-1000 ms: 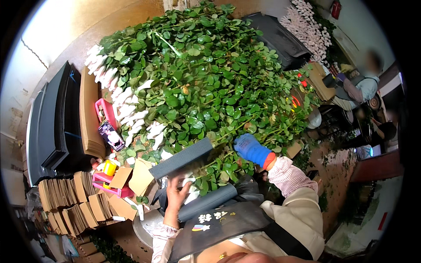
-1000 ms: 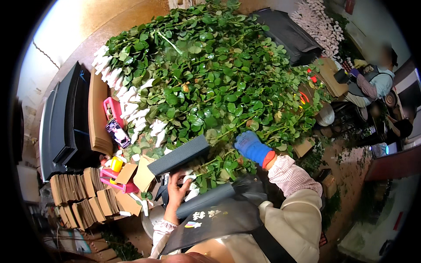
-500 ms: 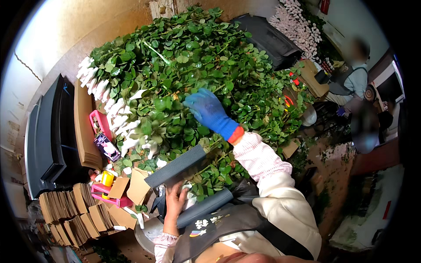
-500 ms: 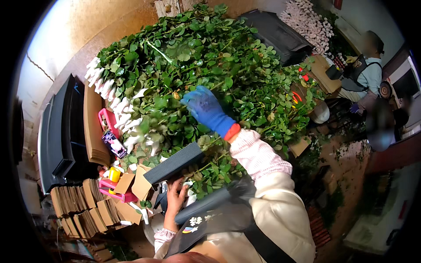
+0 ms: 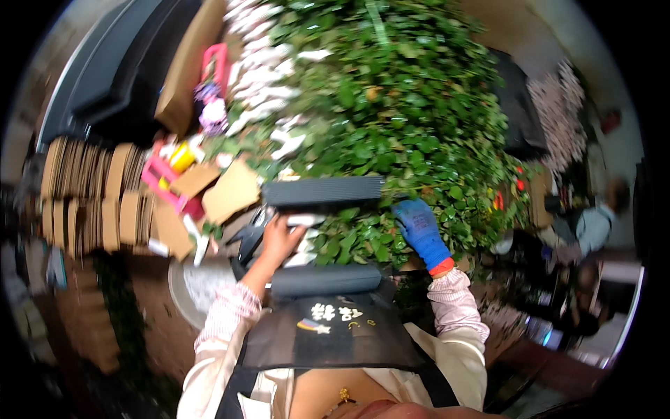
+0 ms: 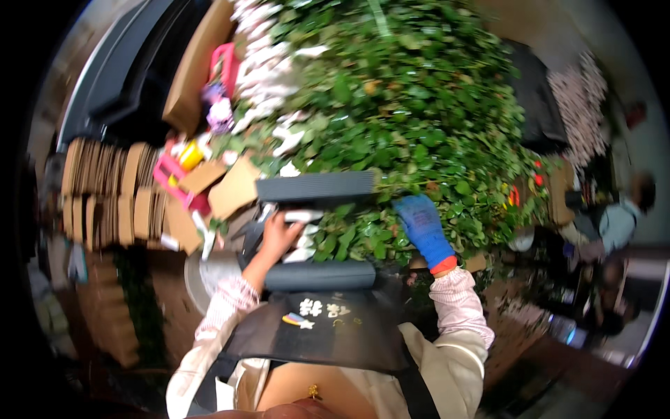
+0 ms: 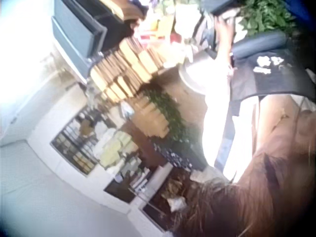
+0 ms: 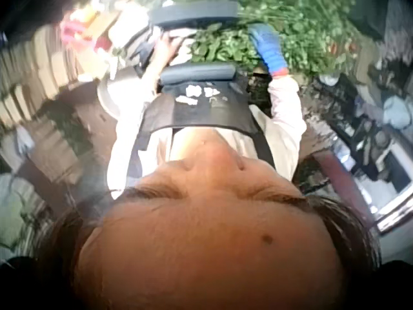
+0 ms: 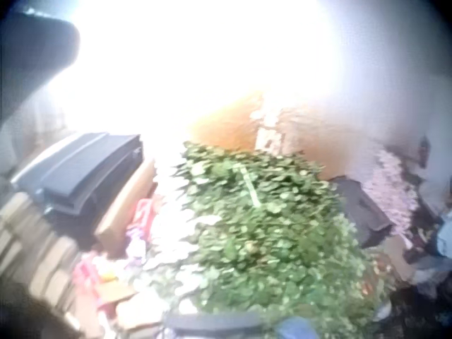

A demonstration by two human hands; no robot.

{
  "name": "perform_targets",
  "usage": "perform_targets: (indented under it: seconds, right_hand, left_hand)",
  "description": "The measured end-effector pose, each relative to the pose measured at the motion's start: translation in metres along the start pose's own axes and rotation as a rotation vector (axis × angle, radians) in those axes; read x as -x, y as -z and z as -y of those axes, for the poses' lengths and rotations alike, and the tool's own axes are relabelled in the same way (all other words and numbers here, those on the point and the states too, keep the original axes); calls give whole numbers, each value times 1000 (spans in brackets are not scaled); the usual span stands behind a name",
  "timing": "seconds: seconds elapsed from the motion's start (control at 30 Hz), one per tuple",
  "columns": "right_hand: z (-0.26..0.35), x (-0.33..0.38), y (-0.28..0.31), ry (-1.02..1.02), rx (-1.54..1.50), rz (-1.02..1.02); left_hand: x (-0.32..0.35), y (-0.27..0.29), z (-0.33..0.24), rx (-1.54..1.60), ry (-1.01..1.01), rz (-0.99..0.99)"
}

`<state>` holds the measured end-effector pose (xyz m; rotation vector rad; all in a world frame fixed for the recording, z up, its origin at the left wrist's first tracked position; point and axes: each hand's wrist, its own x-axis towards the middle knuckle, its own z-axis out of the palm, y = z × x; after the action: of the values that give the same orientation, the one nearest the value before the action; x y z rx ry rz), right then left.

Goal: The person assembles a floral arrangement by placing white flower buds and green leaves into a black rectangular tray. They use shears to trim stems and arrange the components in rows, then close the tray lid.

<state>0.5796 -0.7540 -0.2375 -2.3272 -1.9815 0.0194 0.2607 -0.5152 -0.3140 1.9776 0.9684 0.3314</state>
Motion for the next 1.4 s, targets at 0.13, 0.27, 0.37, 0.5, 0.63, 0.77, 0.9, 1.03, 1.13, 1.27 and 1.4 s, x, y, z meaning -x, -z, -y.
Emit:
perform_targets:
  seconds: [0.13, 0.27, 0.37, 0.5, 0.63, 0.77, 0.9, 1.03, 1.13, 1.27, 1.4]
  right_hand:
    - [50, -35, 56, -165, 205, 147]
    - [118, -67, 105, -77, -166, 368]
    - [137, -98, 37, -104, -76, 507]
    - [119, -111, -44, -176, -18, 402]
    - [120, -101, -53, -56, 37, 202]
    - [125, -110, -40, -231, -35, 441]
    - [111, -97, -70, -127, 51, 288]
    - [119, -113, -45, -202, -178, 509]
    - [124, -110, -52, -168, -57, 435]
    - [130, -109, -55, -192, 12, 414]
    - [131, -110, -51, -241, -43, 496]
  left_hand:
    - [7, 3, 3, 42, -28, -106]
    - [8, 5, -5, 70, -78, -137]
    - [8, 7, -7, 28, -139, -171]
    - [8, 29, -23, 75, -134, -105]
    - [4, 21, -12, 78, -235, -223]
    - [4, 19, -9, 101, -341, -372]
    - [19, 41, 2, 657, 183, -400]
    - [17, 63, 20, 255, 142, -251]
    - [7, 55, -14, -21, 62, -73]
    - [3, 31, 0, -50, -7, -91]
    - [8, 68, 4, 198, 50, -328]
